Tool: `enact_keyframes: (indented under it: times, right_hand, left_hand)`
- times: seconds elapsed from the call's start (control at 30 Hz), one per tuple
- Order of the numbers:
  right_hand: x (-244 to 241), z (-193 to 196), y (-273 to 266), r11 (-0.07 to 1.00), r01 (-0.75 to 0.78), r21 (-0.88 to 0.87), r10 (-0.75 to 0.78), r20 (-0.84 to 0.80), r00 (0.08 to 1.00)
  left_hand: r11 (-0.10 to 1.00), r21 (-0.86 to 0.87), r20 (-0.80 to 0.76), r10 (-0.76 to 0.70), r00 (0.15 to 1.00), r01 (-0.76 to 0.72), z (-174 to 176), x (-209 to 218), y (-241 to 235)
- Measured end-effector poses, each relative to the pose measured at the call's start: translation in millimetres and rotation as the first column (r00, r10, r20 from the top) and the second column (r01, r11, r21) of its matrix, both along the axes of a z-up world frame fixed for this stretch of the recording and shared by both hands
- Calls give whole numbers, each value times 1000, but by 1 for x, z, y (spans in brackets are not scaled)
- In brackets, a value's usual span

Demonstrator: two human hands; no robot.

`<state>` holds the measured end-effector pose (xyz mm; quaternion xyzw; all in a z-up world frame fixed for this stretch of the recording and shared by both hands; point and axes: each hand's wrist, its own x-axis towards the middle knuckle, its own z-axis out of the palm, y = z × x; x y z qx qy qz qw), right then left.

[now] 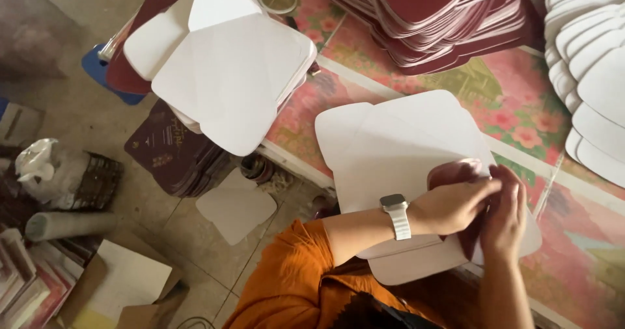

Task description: Folding cardstock into envelopes and inserting cards into them before stacking the finished products.

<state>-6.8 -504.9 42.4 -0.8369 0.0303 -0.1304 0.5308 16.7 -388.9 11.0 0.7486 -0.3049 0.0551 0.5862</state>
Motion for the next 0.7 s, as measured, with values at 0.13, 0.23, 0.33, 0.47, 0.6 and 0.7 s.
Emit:
enact_keyframes:
  times: [0.13,0.23,0.33,0.47,0.6,0.7]
  right_hand:
    - [-35,-39,-59,696,30,-717,-115,-70,991]
    - [-40,-50,-69,615,68,-785,-291,-146,945]
    - [-32,-75,-84,519,154,-841,-253,21,967]
    - [-36,-73,-88,503,182,-845,-192,96,977]
    - [-34,-73,-80,544,265,-796,-167,206,964]
    - [-31,-75,-90,567,298,-768,-67,318,946]
  left_hand:
    - [917,395,255,-160,954,48,-36,2,-21]
    - [792,608,422,-262,868,-57,-40,-6,-43]
    - [857,475,605,-155,781,-199,-42,-5,-48]
    - [838,545,400,-230,887,-29,-13,4,-19]
    - [712,698,369,-266,891,-76,-18,5,-1]
    - [675,722,459,-301,836,-153,-37,2,4]
